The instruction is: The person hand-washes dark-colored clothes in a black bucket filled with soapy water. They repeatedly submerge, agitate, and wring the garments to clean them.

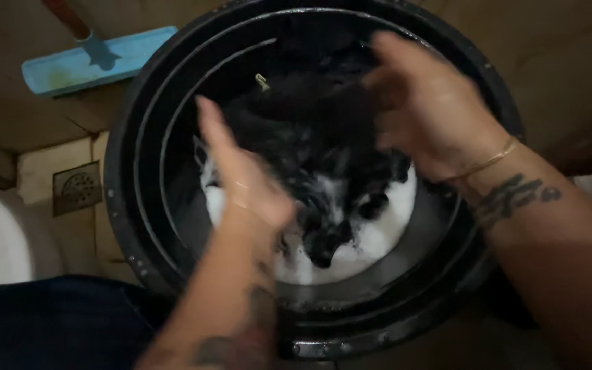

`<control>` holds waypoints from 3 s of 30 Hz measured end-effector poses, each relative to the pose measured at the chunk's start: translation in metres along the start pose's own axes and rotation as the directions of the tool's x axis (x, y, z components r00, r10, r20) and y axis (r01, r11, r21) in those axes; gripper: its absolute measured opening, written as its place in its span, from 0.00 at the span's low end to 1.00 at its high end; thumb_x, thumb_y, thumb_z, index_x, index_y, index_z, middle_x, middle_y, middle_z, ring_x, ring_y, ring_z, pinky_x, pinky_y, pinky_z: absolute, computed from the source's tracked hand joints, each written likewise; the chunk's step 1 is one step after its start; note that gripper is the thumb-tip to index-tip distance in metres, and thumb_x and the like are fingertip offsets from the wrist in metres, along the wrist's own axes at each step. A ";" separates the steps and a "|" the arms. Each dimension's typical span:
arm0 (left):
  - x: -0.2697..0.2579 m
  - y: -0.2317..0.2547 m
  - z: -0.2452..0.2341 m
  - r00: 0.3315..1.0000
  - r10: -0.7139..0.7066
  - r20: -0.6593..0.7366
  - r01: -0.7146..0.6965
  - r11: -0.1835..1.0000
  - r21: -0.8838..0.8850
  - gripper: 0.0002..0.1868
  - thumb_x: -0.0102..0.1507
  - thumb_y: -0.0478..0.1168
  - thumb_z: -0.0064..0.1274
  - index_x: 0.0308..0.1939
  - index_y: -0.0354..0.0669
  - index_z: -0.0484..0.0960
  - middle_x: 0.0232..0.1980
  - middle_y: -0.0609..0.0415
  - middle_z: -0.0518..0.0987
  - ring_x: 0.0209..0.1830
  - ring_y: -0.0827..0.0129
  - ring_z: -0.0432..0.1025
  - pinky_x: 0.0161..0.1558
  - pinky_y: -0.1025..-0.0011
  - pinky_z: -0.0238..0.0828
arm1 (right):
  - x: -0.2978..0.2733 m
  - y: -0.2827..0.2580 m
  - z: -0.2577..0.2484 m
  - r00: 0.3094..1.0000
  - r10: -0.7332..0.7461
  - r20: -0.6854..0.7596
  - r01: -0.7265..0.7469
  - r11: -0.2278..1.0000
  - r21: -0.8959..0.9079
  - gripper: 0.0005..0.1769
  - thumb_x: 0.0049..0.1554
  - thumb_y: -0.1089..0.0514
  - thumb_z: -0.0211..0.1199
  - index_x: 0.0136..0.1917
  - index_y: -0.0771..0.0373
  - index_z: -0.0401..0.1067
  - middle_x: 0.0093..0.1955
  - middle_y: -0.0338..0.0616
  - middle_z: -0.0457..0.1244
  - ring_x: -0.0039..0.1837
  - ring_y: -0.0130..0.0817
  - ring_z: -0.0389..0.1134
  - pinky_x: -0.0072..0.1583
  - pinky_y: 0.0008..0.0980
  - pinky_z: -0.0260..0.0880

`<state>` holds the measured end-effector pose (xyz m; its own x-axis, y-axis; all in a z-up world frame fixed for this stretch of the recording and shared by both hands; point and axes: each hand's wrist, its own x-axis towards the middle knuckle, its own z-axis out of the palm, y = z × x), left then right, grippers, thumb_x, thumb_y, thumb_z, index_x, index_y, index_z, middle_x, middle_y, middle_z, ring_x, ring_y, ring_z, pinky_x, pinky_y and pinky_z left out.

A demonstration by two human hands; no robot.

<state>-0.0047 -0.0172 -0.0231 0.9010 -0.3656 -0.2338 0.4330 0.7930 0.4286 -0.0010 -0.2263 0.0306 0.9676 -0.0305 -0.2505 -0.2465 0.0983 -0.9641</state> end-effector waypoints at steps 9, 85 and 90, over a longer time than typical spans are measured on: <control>0.026 -0.041 -0.024 0.748 -0.008 -0.663 -0.114 0.984 -0.140 0.18 0.56 0.38 0.50 0.48 0.37 0.80 0.47 0.49 0.80 0.44 0.56 0.75 0.45 0.56 0.76 | 0.066 0.056 -0.010 0.920 0.069 -0.386 -0.281 0.803 -0.525 0.15 0.60 0.55 0.57 0.55 0.62 0.78 0.49 0.46 0.72 0.48 0.29 0.76 0.51 0.32 0.76; -0.035 0.020 0.076 0.983 0.125 0.135 -0.109 0.987 -0.117 0.26 0.68 0.56 0.49 0.55 0.37 0.80 0.54 0.48 0.83 0.57 0.55 0.75 0.66 0.56 0.68 | 0.006 0.028 -0.021 0.903 0.055 0.426 -0.035 0.998 -0.053 0.32 0.62 0.43 0.55 0.70 0.67 0.67 0.66 0.46 0.66 0.65 0.35 0.66 0.65 0.37 0.67; -0.023 0.032 0.075 0.986 -0.046 -0.162 0.027 0.993 -0.114 0.23 0.62 0.55 0.51 0.53 0.44 0.80 0.54 0.48 0.82 0.54 0.54 0.75 0.61 0.52 0.70 | 0.001 -0.016 -0.015 0.967 -0.186 0.175 0.189 0.982 0.001 0.26 0.66 0.41 0.50 0.64 0.63 0.72 0.58 0.42 0.67 0.61 0.32 0.67 0.67 0.39 0.66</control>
<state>-0.0097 -0.0203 0.0614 0.8635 -0.3175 -0.3919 0.4515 0.8329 0.3201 0.0032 -0.2431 0.0444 0.9908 0.1266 -0.0476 -0.0594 0.0913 -0.9941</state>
